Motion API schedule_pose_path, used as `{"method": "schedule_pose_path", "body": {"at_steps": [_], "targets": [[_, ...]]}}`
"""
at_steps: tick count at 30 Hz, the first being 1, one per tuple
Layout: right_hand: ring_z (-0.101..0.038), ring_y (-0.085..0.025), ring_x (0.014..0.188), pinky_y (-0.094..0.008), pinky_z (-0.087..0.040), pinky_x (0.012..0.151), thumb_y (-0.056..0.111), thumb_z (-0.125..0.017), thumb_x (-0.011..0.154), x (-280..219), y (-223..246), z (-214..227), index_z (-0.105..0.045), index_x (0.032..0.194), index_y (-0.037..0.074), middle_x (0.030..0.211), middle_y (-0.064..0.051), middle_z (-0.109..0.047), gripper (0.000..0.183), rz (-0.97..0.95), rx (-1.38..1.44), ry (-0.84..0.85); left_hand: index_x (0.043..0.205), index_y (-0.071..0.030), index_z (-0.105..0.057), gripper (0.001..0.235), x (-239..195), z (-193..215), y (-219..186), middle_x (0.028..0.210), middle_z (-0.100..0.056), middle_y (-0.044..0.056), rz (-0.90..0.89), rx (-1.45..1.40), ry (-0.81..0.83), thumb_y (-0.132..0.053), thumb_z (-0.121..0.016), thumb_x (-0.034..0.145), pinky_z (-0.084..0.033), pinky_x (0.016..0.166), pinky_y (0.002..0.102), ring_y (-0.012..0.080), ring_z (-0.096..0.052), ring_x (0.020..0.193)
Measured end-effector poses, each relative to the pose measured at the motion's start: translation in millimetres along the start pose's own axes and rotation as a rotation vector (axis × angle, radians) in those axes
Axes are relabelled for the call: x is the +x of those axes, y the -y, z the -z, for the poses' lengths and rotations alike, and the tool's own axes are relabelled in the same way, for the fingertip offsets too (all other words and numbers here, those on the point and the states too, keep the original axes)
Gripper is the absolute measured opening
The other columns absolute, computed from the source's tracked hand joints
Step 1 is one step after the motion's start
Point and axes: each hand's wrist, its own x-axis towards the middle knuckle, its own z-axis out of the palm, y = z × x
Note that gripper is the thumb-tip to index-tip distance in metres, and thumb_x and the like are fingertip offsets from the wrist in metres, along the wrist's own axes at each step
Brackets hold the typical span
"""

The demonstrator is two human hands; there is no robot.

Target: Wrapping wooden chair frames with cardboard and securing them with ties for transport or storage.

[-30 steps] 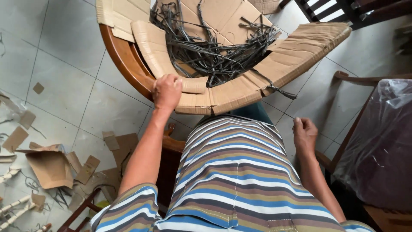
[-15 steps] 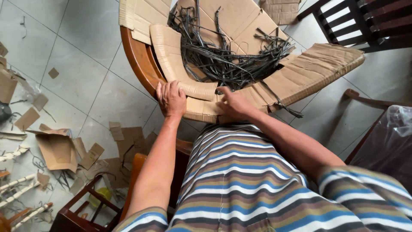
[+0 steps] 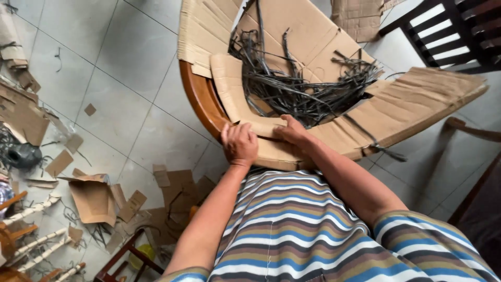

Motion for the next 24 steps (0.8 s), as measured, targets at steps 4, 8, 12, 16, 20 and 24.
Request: {"method": "schedule_pose_path", "body": {"at_steps": [4,8,12,16,20,24], "targets": [[-0.062,-0.031,0.128,-0.045,-0.047,0.110,0.049,-0.075,0.081,45,-21,-40,-0.062,0.141,0.032,0.133,-0.016,-0.068,0.064,-0.091,-0.042,-0.125,0.102,-0.018,-0.070,0.026,5,5,12,0.089,-0.069,0.000,-0.097,-0.097,0.044,-0.016,-0.066,0.077,-0.041,0.112,0.047,0.0214,-0.070,0.091],[-0.055,-0.011,0.058,-0.020,-0.044,0.046,0.006,-0.063,0.089,-17,28,-31,-0.055,0.144,0.004,0.072,-0.006,-0.057,0.056,-0.033,0.756,-0.187,0.121,-0.017,-0.068,0.033,20,32,34,0.117,-0.067,0.005,-0.215,-0.374,0.120,-0.025,-0.066,0.090,-0.050,0.106,0.043,0.0245,-0.067,0.112],[-0.047,-0.003,0.058,-0.014,-0.033,0.044,0.006,-0.059,0.094,-96,71,-24,-0.051,0.146,-0.002,0.073,-0.008,-0.060,0.054,0.102,1.028,-0.199,0.132,-0.010,-0.056,0.035,43,82,58,0.128,-0.059,0.012,0.125,-0.742,0.102,-0.026,-0.062,0.102,-0.054,0.100,0.039,0.0314,-0.063,0.119],[-0.046,-0.003,0.057,-0.012,-0.031,0.044,0.009,-0.059,0.094,-146,80,-46,-0.054,0.144,-0.002,0.070,-0.009,-0.059,0.052,0.208,1.064,-0.223,0.146,-0.002,-0.036,0.060,75,113,69,0.135,-0.057,0.024,0.520,-1.011,0.308,-0.042,-0.055,0.105,-0.052,0.104,0.050,0.0398,-0.063,0.119],[-0.040,-0.003,0.043,-0.014,-0.032,0.041,0.002,-0.060,0.089,-197,106,-68,-0.056,0.145,-0.003,0.050,0.001,-0.045,0.055,0.296,1.015,-0.188,0.157,-0.001,-0.021,0.100,102,106,86,0.131,-0.063,0.023,0.623,-1.001,0.479,-0.062,-0.066,0.092,-0.063,0.085,0.037,0.0313,-0.075,0.102],[-0.034,-0.002,0.046,-0.014,-0.029,0.047,0.000,-0.059,0.090,-202,98,-80,-0.057,0.144,-0.004,0.047,0.005,-0.038,0.054,0.310,0.932,-0.120,0.149,-0.015,-0.045,0.097,122,108,88,0.111,-0.077,0.008,0.468,-0.753,0.695,-0.073,-0.077,0.078,-0.061,0.088,0.040,0.0285,-0.075,0.105]]}}
